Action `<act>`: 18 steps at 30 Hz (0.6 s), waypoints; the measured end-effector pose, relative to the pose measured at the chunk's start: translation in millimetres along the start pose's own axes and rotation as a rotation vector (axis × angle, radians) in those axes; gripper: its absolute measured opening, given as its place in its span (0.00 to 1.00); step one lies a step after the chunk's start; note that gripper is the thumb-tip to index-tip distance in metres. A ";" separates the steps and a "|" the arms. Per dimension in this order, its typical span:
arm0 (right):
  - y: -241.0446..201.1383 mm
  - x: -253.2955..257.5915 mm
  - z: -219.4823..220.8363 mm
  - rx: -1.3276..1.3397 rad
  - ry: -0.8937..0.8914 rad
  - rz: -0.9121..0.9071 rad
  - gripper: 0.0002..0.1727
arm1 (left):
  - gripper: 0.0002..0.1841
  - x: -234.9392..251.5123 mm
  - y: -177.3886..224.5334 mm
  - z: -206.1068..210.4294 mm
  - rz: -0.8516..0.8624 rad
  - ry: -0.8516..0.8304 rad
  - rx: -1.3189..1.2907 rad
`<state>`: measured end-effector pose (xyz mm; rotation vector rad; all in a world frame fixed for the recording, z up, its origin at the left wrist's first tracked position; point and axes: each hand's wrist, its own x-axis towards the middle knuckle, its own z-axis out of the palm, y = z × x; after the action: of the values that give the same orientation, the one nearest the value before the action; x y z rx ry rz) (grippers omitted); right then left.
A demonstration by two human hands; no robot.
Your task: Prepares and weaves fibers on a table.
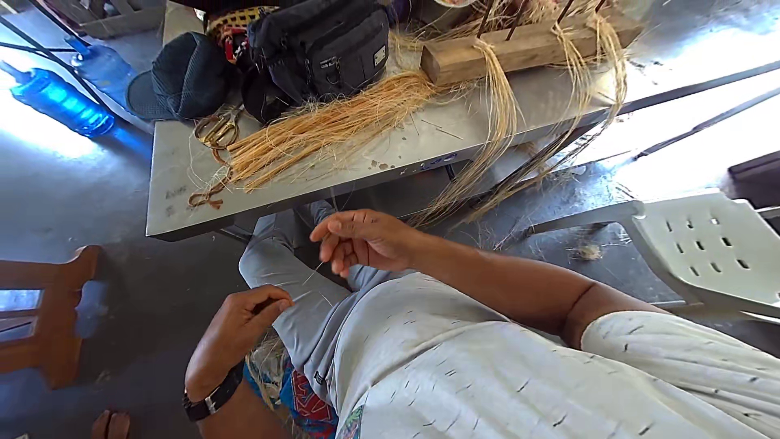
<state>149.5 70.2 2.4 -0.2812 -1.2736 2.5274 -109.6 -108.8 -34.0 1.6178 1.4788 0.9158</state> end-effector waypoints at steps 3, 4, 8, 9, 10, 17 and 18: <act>-13.9 -11.1 -18.7 -0.152 0.154 -0.072 0.22 | 0.12 -7.6 -23.7 -8.5 -0.128 0.124 0.105; -18.8 -16.2 -26.4 -0.230 0.215 -0.093 0.23 | 0.13 -12.2 -31.4 -14.1 -0.165 0.183 0.154; -40.3 -36.5 -57.9 -0.472 0.410 -0.148 0.26 | 0.16 -38.8 -53.4 -43.4 -0.291 0.359 0.273; -45.8 -41.4 -64.3 -0.497 0.436 -0.147 0.27 | 0.16 -46.4 -56.7 -50.1 -0.309 0.390 0.289; -50.7 -46.1 -69.1 -0.509 0.459 -0.141 0.28 | 0.16 -53.7 -59.1 -55.9 -0.327 0.422 0.302; -62.1 -58.0 -87.9 -0.492 0.432 -0.083 0.29 | 0.15 -82.0 -52.7 -75.6 -0.423 0.542 0.340; -62.5 -58.0 -89.6 -0.489 0.423 -0.081 0.29 | 0.15 -83.3 -51.4 -76.5 -0.426 0.553 0.343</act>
<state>241.8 152.4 2.4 -0.8011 -1.6491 1.9117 -207.5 -184.5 -45.6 1.2311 2.3621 0.9348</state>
